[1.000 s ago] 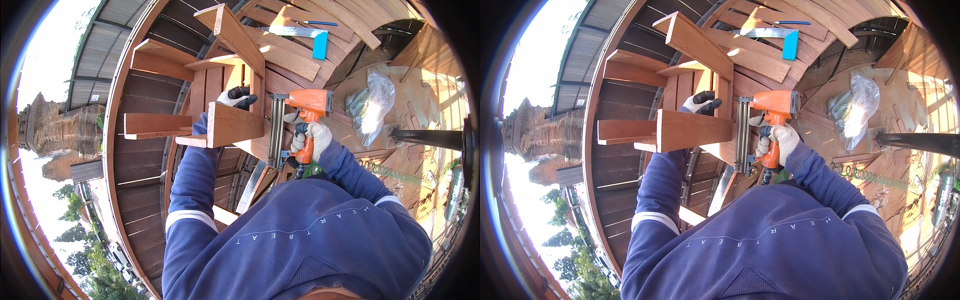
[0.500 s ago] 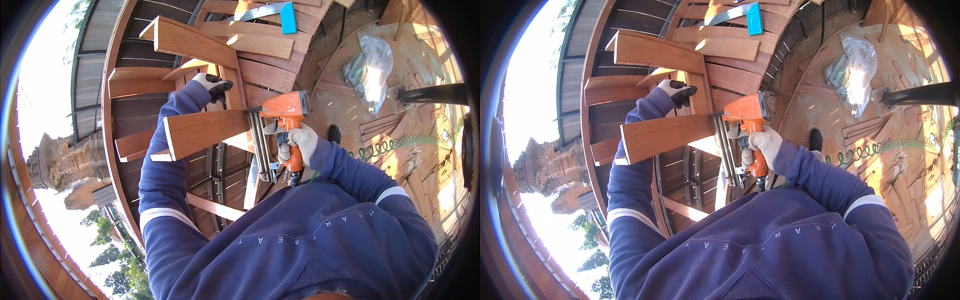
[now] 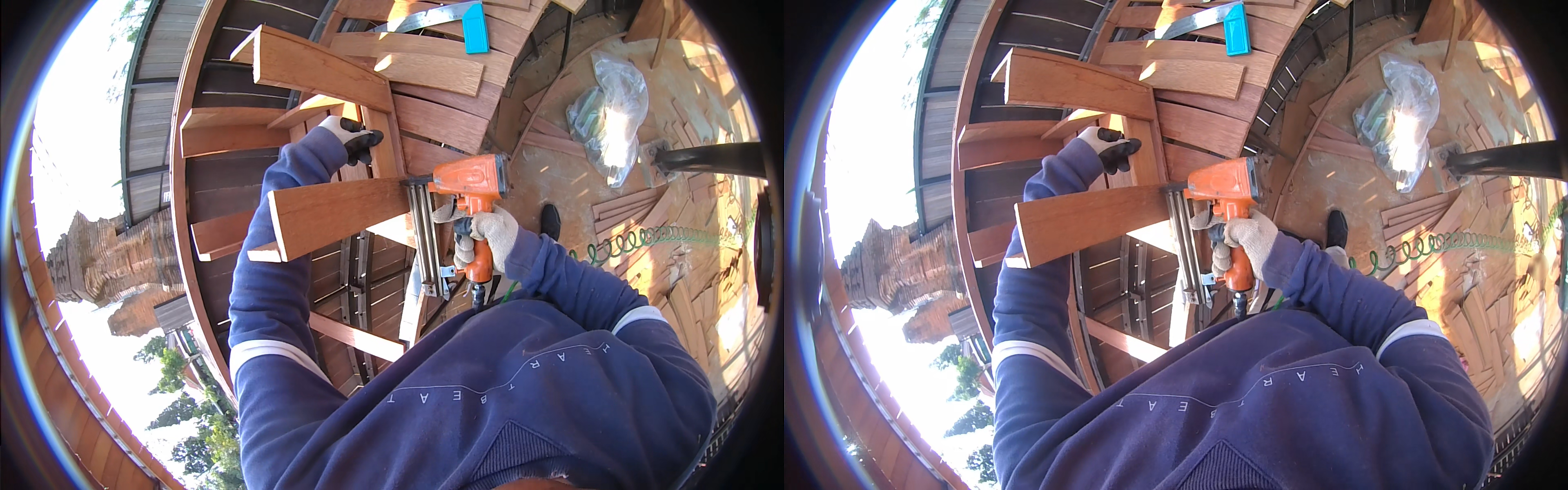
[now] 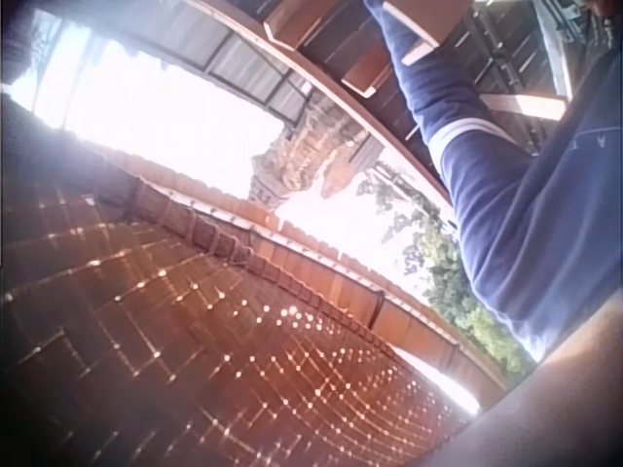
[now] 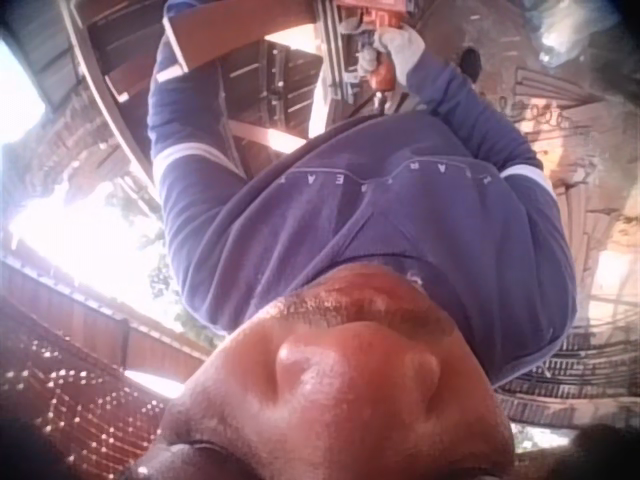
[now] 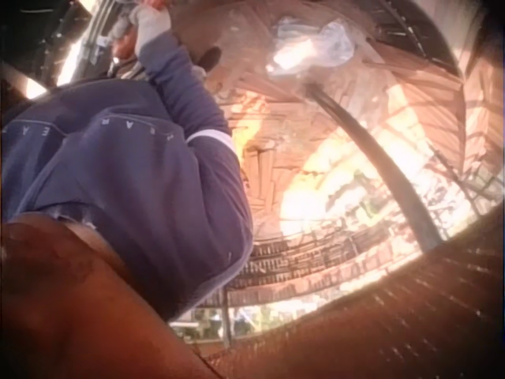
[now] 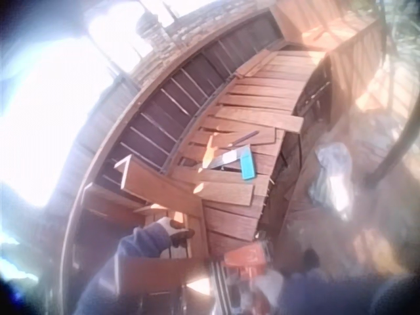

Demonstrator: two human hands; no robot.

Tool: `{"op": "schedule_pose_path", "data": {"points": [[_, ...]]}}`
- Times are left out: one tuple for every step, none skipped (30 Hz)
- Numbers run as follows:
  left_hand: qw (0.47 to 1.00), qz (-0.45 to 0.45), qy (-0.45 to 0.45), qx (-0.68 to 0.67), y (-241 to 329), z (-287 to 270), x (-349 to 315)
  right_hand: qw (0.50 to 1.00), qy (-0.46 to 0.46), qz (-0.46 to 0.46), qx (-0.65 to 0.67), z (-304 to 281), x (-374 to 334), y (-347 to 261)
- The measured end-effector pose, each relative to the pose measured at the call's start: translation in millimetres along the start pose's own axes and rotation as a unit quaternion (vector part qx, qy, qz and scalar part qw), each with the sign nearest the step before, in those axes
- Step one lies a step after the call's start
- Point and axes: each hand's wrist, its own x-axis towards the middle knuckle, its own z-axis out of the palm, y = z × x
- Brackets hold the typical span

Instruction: The person attaches wooden boards to a frame using a nail gun, handles a mobile phone, and then uses a combination square and a pencil to mark a line on a wooden surface.

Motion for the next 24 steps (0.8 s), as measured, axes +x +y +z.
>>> {"op": "schedule_pose_path", "data": {"points": [[1.0, -0.002, 0.0, -0.012, -0.4, 0.0, -0.7, 1.0, -0.004, 0.0, 0.016, 0.4, 0.0, -0.1], [1.0, 0.001, 0.003, 0.001, 1.1, 0.3, -0.9, 0.999, -0.008, -0.001, 0.033, 0.9, 0.4, 0.2], [1.0, 0.003, 0.005, 0.013, 3.9, 1.2, -1.2, 0.999, 0.0, -0.001, 0.035, 0.6, 0.8, 0.9], [1.0, 0.006, 0.008, 0.026, 6.0, 1.6, -1.0, 0.999, 0.008, 0.0, 0.036, -0.5, 1.1, 1.9], [1.0, 0.006, 0.007, 0.029, 5.9, 1.4, -0.9, 0.999, 0.016, 0.001, 0.039, -1.5, 1.2, 3.2], [0.999, 0.006, 0.006, 0.032, 6.0, 0.8, 0.0, 0.999, 0.019, -0.002, 0.026, -1.9, -0.7, 5.2], [0.999, 0.007, 0.004, 0.036, 6.3, -0.4, 1.0, 1.0, 0.023, -0.006, 0.013, -1.8, -4.1, 8.1], [0.999, 0.003, 0.004, 0.035, 5.4, 0.1, 0.6, 1.0, 0.027, -0.006, 0.0, -0.2, -7.8, 9.3], [0.999, -0.001, 0.004, 0.034, 4.8, 0.2, 0.2, 1.0, 0.017, -0.002, 0.0, 1.8, -10.4, 8.9], [0.999, -0.005, 0.003, 0.034, 4.4, 0.1, 0.1, 1.0, 0.007, 0.001, -0.001, 4.6, -13.3, 7.4], [0.999, -0.007, 0.003, 0.04, 3.0, 0.3, 1.5, 1.0, -0.001, 0.004, 0.0, 6.1, -15.4, 7.9], [0.999, -0.008, 0.003, 0.047, 1.4, 0.0, 2.9, 1.0, -0.001, 0.002, -0.004, 5.3, -16.5, 9.7], [0.999, -0.01, 0.003, 0.053, 0.1, 0.4, 3.3, 1.0, -0.002, 0.001, -0.009, 4.2, -17.9, 11.2], [0.999, -0.012, 0.001, 0.048, 2.5, 0.2, 3.4, 1.0, -0.003, -0.003, -0.014, 3.1, -18.3, 11.8], [0.999, -0.014, -0.001, 0.043, 6.1, -0.2, 2.0, 1.0, -0.006, -0.004, -0.009, 2.8, -18.9, 12.2], [0.999, -0.016, -0.002, 0.037, 8.4, -0.1, 1.6, 1.0, -0.01, -0.005, -0.004, 3.0, -20.0, 12.2], [0.999, -0.009, 0.001, 0.047, 7.6, 0.4, 1.2, 1.0, -0.015, -0.003, 0.002, 3.7, -20.9, 13.0], [0.998, -0.002, 0.005, 0.055, 6.8, 1.0, 0.9, 1.0, -0.013, 0.004, 0.003, 3.6, -21.4, 13.3], [0.998, 0.005, 0.009, 0.064, 5.7, 1.6, 0.7, 1.0, -0.01, 0.01, 0.004, 2.9, -21.8, 13.2], [0.998, 0.002, 0.008, 0.056, 3.1, 1.4, 2.7, 1.0, -0.01, 0.015, 0.003, 2.5, -21.4, 12.3], [0.999, -0.002, 0.007, 0.049, -1.9, 1.9, 6.2, 1.0, -0.013, 0.019, -0.006, 1.7, -21.2, 12.2], [0.999, -0.005, 0.006, 0.041, -5.4, 1.9, 7.8, 1.0, -0.016, 0.022, -0.016, 0.7, -20.9, 12.5], [0.999, -0.004, 0.002, 0.038, -4.1, 0.6, 7.9, 0.999, -0.018, 0.024, -0.024, 0.5, -20.6, 11.5], [0.999, -0.003, -0.002, 0.035, -2.9, -0.5, 7.4, 0.999, -0.017, 0.023, -0.018, 0.7, -20.6, 11.0]]}}
